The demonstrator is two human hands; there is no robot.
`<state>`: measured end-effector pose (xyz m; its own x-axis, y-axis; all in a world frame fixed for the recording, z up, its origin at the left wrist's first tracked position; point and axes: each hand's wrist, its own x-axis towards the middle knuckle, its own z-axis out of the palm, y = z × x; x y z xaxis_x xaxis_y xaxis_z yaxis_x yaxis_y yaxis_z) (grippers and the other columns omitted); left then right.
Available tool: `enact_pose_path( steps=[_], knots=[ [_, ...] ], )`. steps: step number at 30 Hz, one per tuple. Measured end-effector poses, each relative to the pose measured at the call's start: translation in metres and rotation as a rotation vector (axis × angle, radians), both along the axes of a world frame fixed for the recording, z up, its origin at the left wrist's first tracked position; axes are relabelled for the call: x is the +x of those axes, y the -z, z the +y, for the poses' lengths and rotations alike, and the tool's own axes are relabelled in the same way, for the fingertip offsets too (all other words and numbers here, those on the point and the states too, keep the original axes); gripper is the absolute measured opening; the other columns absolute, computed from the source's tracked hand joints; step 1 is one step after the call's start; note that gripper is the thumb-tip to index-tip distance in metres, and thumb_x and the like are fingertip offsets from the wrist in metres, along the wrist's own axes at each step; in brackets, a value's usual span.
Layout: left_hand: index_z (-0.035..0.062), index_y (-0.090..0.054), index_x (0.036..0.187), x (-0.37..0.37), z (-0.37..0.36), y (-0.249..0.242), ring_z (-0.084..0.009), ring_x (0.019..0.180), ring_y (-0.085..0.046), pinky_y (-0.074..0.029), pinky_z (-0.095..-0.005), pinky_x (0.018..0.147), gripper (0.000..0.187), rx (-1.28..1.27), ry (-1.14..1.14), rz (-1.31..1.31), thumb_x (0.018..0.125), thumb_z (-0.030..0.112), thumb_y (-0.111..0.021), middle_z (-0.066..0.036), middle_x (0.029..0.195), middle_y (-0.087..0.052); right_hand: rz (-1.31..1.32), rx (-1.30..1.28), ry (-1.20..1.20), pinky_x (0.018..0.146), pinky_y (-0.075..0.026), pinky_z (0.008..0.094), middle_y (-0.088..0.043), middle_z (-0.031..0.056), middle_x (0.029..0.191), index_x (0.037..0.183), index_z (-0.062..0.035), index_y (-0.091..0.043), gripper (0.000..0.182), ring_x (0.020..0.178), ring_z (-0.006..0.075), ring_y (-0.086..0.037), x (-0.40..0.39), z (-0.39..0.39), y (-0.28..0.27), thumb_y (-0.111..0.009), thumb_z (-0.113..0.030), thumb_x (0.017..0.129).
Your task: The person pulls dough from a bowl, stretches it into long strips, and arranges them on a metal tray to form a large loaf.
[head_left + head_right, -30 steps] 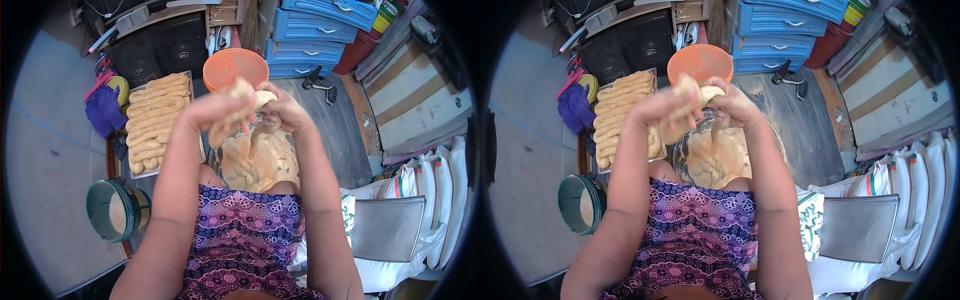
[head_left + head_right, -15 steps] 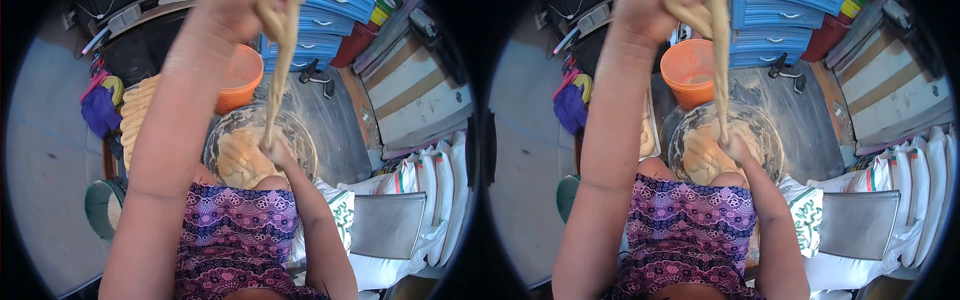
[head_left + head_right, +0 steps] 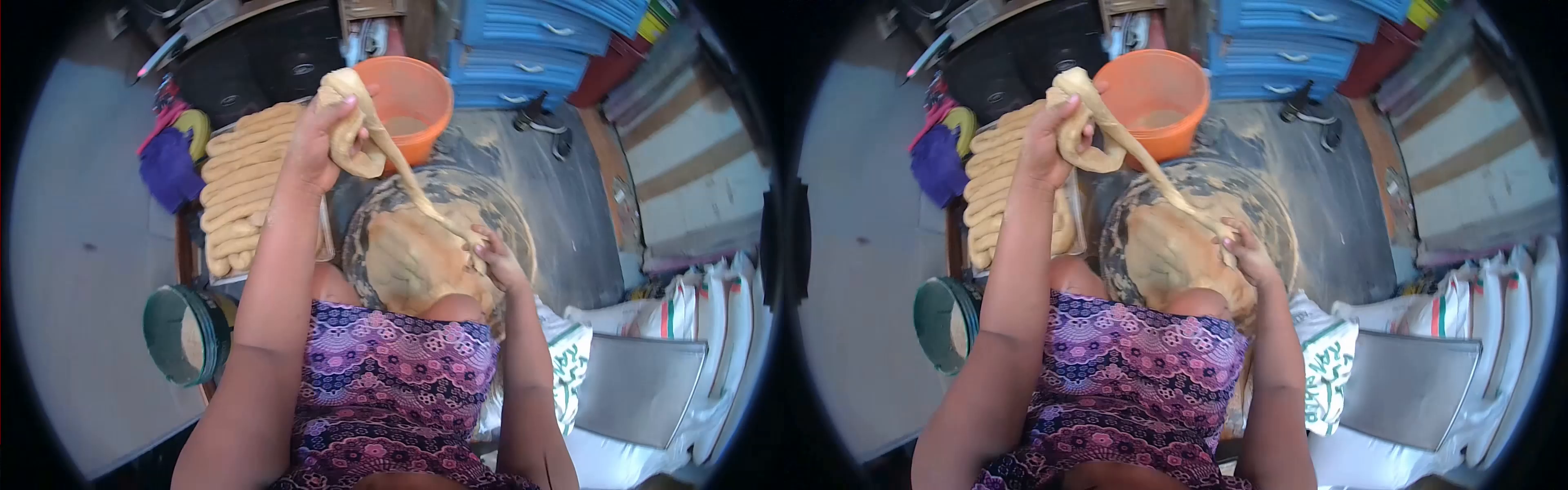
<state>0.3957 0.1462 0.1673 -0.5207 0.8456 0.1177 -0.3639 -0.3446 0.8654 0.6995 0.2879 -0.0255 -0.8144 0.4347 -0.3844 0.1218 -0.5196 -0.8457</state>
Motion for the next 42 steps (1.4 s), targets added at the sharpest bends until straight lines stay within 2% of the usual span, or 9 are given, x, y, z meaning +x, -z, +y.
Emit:
enact_pose_path(
  steps=[5,9,15,18,22,31,34,37,42],
  knots=[
    [-0.0007,-0.044,0.123,-0.047,-0.106,-0.037,-0.0136,0.093,-0.057,-0.05,-0.0203,0.059,0.044,-0.045,-0.229,0.247,0.084,0.017,-0.056,-0.015,0.124,-0.052,-0.256,0.737,-0.256,0.085,-0.042,0.0288,-0.056,0.0091,0.109,0.121,-0.0055,-0.049,0.044,0.094,0.0139,-0.054,-0.079,0.008,-0.052,-0.062,-0.01,0.08],
    [-0.0058,-0.042,0.127,-0.056,-0.202,-0.064,-0.0174,0.108,-0.051,-0.037,-0.0297,0.095,0.06,-0.149,-0.465,0.443,0.078,0.021,-0.062,-0.013,0.127,-0.048,-0.116,0.653,-0.306,0.078,-0.045,0.0284,-0.059,0.0041,0.099,0.111,-0.0021,-0.055,0.039,0.089,0.0142,-0.055,-0.18,-0.005,-0.115,-0.06,-0.007,0.073],
    [-0.0136,-0.041,0.123,-0.046,-0.293,-0.041,-0.0257,0.123,-0.039,-0.029,-0.0366,0.102,0.079,-0.316,-0.67,0.533,0.068,0.036,-0.069,-0.021,0.138,-0.035,0.131,1.204,-0.214,0.068,-0.047,0.0281,-0.062,0.0048,0.079,0.088,-0.0011,-0.063,0.02,0.076,0.0153,-0.059,-0.325,-0.026,-0.17,-0.057,-0.007,0.069],
    [-0.0113,-0.049,0.117,-0.026,-0.315,-0.026,-0.0297,0.122,-0.042,-0.03,-0.0389,0.102,0.072,-0.306,-0.536,0.478,0.067,0.035,-0.072,-0.022,0.131,-0.043,0.094,1.118,-0.115,0.066,-0.047,0.0281,-0.062,0.0091,0.07,0.082,-0.0002,-0.064,0.017,0.07,0.0181,-0.059,-0.389,-0.047,-0.176,-0.057,-0.007,0.068],
    [-0.0033,-0.06,0.105,-0.03,-0.307,-0.018,-0.0328,0.114,-0.05,-0.038,-0.0368,0.095,0.044,-0.386,-0.13,0.824,0.073,0.026,-0.07,-0.021,0.122,-0.051,0.122,1.35,-0.041,0.079,-0.047,0.0313,-0.059,0.0135,0.108,0.091,-0.0045,-0.064,0.024,0.092,0.0242,-0.058,-0.472,-0.057,-0.119,-0.059,-0.007,0.068],
    [0.0021,-0.056,0.107,-0.042,-0.255,0.022,-0.0379,0.094,-0.054,-0.045,-0.0401,0.078,0.036,-0.7,0.109,0.986,0.079,0.024,-0.063,-0.018,0.105,-0.054,-0.191,1.928,0.099,0.102,-0.025,0.0513,-0.039,0.0187,0.131,0.127,-0.008,-0.043,0.049,0.12,0.0366,-0.037,-0.468,-0.137,-0.038,-0.053,-0.025,0.082],
    [0.0023,-0.056,0.106,-0.052,-0.25,0.021,-0.0382,0.092,-0.054,-0.045,-0.042,0.076,0.034,-0.733,0.166,1.026,0.08,0.024,-0.061,-0.018,0.104,-0.054,0.109,1.208,-0.438,0.107,-0.006,0.0577,-0.037,0.0196,0.135,0.126,-0.0076,-0.046,0.045,0.135,0.0331,-0.019,-0.443,-0.138,-0.067,-0.051,-0.028,0.086],
    [0.002,-0.057,0.103,-0.071,-0.244,0.031,-0.0391,0.091,-0.054,-0.045,-0.0428,0.076,0.033,-0.782,0.258,1.07,0.08,0.026,-0.059,-0.019,0.101,-0.055,0.104,1.527,-0.974,0.106,-0.005,0.06,-0.04,0.0162,0.134,0.121,-0.0071,-0.05,0.042,0.134,0.0335,-0.022,-0.386,-0.159,-0.083,-0.055,-0.017,0.081],
    [0.001,-0.059,0.096,-0.132,-0.214,0.005,-0.0355,0.088,-0.057,-0.044,-0.0411,0.077,0.035,-0.96,0.297,1.048,0.079,0.031,-0.061,-0.017,0.092,-0.061,0.219,1.558,-0.929,0.105,-0.004,0.0629,-0.039,0.0102,0.134,0.119,-0.0132,-0.054,0.046,0.135,0.0312,-0.02,-0.326,-0.171,-0.079,-0.059,-0.021,0.074]
  ],
)
